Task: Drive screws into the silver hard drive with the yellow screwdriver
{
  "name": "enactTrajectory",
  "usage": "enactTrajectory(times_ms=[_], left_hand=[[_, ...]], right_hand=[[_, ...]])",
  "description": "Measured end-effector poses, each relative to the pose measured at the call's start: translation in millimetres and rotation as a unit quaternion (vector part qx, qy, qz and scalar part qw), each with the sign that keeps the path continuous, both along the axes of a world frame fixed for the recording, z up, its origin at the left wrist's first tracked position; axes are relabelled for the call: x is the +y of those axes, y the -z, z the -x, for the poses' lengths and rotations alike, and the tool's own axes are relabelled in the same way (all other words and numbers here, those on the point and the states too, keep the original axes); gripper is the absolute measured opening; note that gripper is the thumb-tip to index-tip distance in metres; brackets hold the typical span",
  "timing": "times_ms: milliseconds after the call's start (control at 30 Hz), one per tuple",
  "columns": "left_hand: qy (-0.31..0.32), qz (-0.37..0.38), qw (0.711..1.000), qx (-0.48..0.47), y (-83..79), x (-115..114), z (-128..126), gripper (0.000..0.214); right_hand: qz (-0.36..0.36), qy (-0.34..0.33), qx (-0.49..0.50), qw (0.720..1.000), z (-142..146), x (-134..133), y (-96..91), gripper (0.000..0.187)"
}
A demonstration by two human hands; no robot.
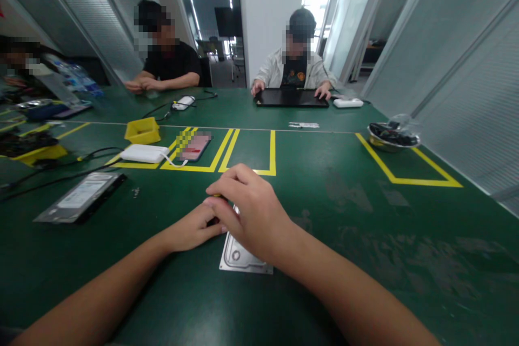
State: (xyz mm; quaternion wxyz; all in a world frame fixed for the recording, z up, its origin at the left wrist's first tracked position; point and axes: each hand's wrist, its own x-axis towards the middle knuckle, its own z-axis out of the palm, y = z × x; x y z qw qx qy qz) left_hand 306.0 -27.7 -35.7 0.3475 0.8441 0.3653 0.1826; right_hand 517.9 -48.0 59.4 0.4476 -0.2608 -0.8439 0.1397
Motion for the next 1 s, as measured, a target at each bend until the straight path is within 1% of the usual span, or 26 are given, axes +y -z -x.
enactTrajectory(times_ms=[267, 433, 567, 767, 900, 1000], left_hand=[[0.01, 0.013, 1.0, -0.004, 0.2, 0.5, -0.2, 0.017], [0.005, -0.003, 1.0, -0.004, 0.8, 0.2, 0.7, 0.016], [0.004, -0.002, 1.0, -0.006, 2.7, 0.4, 1.1, 0.017], [0.014, 0.011, 1.0, -0.012, 2.8, 1.8, 0.2, 0.017], [0.005, 0.007, 1.0, -0.015, 0.2, 0.4, -0.7, 0.017], [0.002, -0.002, 1.0, -0.015, -1.2, -0.5, -1.3, 0.016]], right_hand=[[0.002, -0.038, -0.005, 0.999, -4.0, 3.4, -5.2, 0.013], [0.019, -0.045, -0.004, 0.999, -5.0, 5.0, -6.7, 0.008], [0.025, -0.055, -0.006, 0.998, -5.9, 5.9, -6.5, 0.005], [0.023, -0.09, -0.005, 0.996, -7.4, 5.3, -7.3, 0.019], [0.024, -0.077, -0.004, 0.997, -7.2, 5.3, -7.5, 0.016], [0.03, -0.051, -0.011, 0.998, -7.3, 5.4, -7.8, 0.011]])
